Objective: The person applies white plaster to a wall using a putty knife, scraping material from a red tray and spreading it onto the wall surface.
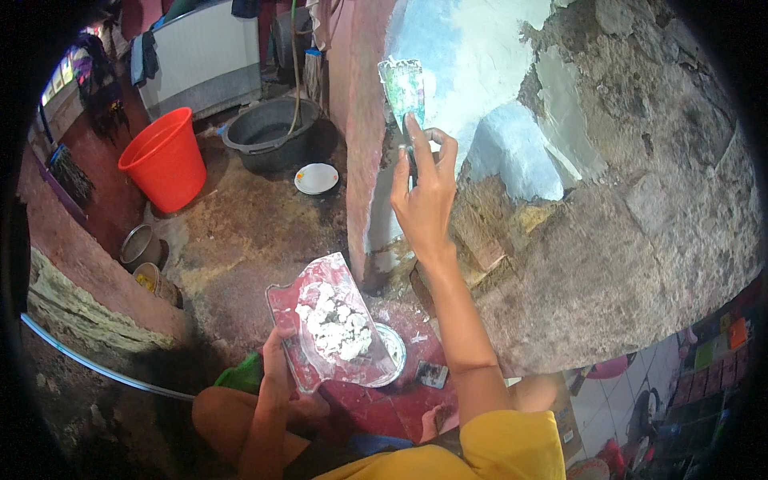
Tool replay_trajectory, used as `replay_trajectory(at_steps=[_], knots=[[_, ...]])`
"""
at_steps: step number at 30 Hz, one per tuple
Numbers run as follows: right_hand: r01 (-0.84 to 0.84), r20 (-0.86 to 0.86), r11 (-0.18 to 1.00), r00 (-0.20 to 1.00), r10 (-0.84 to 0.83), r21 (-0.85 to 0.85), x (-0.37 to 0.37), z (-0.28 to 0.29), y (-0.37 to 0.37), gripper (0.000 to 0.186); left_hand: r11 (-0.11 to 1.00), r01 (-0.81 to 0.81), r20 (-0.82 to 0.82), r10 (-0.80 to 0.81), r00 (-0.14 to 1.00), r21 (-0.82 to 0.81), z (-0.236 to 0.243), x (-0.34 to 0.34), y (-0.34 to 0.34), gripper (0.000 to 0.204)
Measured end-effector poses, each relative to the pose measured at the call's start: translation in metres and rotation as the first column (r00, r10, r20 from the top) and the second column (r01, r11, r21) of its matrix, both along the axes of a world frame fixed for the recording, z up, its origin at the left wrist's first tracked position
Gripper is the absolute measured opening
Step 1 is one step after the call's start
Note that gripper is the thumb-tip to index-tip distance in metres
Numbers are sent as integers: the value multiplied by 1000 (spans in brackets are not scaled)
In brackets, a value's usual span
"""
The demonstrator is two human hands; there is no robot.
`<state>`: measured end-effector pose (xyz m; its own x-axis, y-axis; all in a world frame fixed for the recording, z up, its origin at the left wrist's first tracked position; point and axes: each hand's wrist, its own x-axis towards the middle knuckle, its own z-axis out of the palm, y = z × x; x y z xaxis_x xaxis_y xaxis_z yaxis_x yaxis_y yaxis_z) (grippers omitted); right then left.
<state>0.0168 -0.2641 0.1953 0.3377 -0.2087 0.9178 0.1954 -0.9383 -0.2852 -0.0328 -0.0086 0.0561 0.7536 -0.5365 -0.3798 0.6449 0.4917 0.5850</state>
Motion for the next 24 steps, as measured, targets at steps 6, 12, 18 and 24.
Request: replay_trajectory(at_steps=[6,12,18,24], knots=[[-47,-28,999,998,47,-3,-14,-24,-2,40,998,-1,-2,1,1000,-57,0,0,-3,58],[-224,-221,954,938,266,197,-90,-48,2,32,990,-102,59,108,992,-92,10,1,-3,56],[-453,-432,733,602,671,508,-147,-84,-13,25,989,-97,70,105,992,-110,-4,5,-1,42],[-485,-451,779,636,626,397,-151,-116,14,27,932,-46,-16,43,999,-360,-2,3,1,47]])
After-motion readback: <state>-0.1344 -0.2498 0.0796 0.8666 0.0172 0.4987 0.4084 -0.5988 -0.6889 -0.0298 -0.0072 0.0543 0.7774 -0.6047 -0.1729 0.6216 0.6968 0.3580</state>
